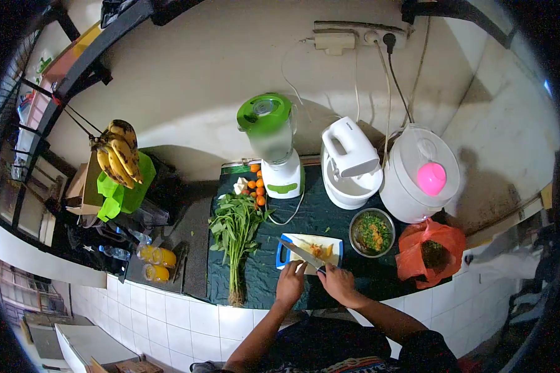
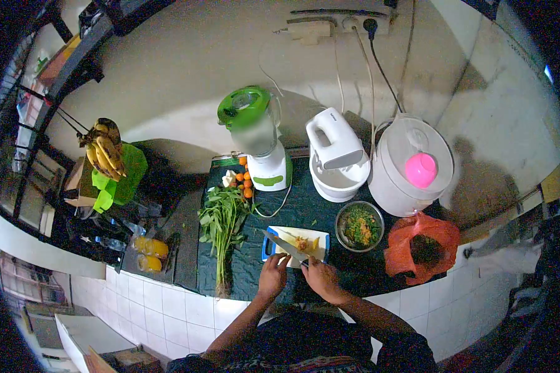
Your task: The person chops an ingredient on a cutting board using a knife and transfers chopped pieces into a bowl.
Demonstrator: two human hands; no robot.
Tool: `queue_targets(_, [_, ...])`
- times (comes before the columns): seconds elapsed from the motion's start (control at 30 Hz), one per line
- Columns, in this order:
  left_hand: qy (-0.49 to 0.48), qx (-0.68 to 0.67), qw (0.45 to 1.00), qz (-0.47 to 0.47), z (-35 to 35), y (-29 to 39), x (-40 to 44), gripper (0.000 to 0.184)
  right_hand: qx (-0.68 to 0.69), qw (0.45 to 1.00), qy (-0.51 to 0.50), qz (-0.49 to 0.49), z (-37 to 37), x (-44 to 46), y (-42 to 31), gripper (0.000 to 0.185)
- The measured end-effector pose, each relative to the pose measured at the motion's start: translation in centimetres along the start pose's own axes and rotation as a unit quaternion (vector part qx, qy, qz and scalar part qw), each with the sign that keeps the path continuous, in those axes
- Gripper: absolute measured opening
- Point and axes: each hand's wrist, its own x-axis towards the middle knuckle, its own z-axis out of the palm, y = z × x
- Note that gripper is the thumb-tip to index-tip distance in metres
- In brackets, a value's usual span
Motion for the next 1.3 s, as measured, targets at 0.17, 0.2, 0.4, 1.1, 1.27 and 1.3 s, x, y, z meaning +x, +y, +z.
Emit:
queue_targets(0.17, [-0.039,0.002,0.999,0.022,-0.8,0.4,1.2,0.042,-0.025,1.000,0.002,0.000,0.1,-0.6,1.0,0.037])
queue_targets(0.2, [-0.046,0.001,0.997,0.055,-0.8,0.4,1.4,0.044,-0.031,0.999,0.005,-0.012,0.1,-0.6,1.1,0.038])
queue_targets(0.4, [-0.144,0.034,0.980,0.133,1.6,-1.6,2.2,0.046,-0.048,0.998,-0.040,0.003,-0.8,-1.0,0.8,0.038])
queue_targets(1.1, [-0.099,0.014,0.988,0.115,3.3,-3.0,5.2,0.030,-0.064,0.995,0.014,-0.072,0.7,-0.8,1.9,0.038])
queue_targets(1.27, [-0.136,-0.053,0.980,0.133,3.7,-3.5,5.2,0.019,-0.079,0.994,0.000,-0.069,0.3,-1.1,1.9,0.038])
queue_targets(1.3, [-0.158,-0.051,0.978,0.126,3.4,-3.1,5.6,0.017,-0.094,0.993,-0.003,-0.078,0.3,-1.0,2.0,0.037])
